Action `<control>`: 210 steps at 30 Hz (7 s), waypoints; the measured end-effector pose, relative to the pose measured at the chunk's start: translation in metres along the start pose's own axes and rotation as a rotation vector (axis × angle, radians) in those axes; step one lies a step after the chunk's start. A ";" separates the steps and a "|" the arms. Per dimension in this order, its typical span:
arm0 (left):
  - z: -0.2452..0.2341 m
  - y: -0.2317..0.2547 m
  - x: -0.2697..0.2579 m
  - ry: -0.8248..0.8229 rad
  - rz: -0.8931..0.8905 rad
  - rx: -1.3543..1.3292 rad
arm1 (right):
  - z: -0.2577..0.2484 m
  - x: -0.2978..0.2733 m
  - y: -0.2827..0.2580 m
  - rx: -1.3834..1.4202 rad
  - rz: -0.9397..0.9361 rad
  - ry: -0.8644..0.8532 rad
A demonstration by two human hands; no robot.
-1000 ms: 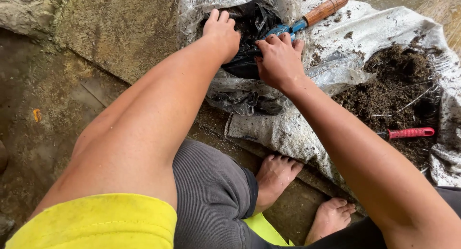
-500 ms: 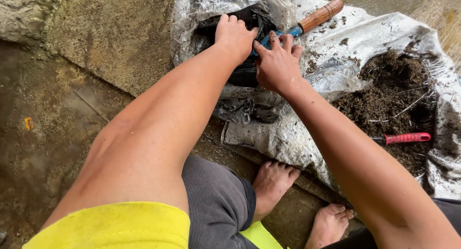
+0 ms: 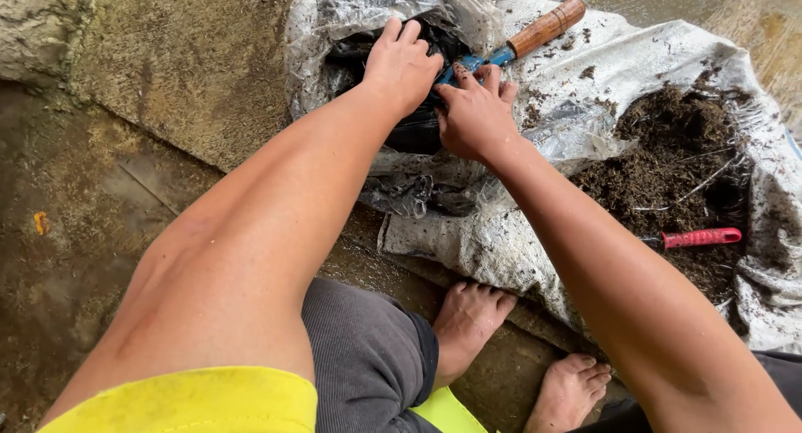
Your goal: The person scoops soil from a large white sack using a small red trowel and fills black plastic plant pots. The person arranges the filled pots on the concrete floor and occasionally uses hands to adjust the soil inside the pots.
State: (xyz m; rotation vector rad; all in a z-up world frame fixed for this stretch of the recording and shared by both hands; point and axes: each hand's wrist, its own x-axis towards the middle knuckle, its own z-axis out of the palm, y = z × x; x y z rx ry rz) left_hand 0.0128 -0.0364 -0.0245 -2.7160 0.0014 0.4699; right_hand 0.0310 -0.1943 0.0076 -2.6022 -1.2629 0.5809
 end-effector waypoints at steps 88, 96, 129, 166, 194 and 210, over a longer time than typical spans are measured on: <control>-0.268 0.272 0.012 -0.385 0.244 -0.319 | -0.148 -0.285 0.150 0.717 1.013 -0.035; -0.259 0.286 0.006 -0.506 -0.140 -1.200 | -0.120 -0.281 0.170 1.132 1.039 0.246; -0.233 0.286 0.018 -0.284 0.128 -0.839 | -0.088 -0.272 0.208 0.982 1.031 0.336; -0.200 0.290 0.032 0.278 0.719 -0.400 | -0.080 -0.270 0.220 0.912 1.089 0.240; -0.197 0.293 0.058 0.501 0.719 -0.004 | 0.032 -0.275 0.273 -0.392 0.531 -0.281; -0.200 0.293 0.054 0.419 0.674 -0.088 | -0.019 -0.271 0.220 -0.211 0.540 -0.494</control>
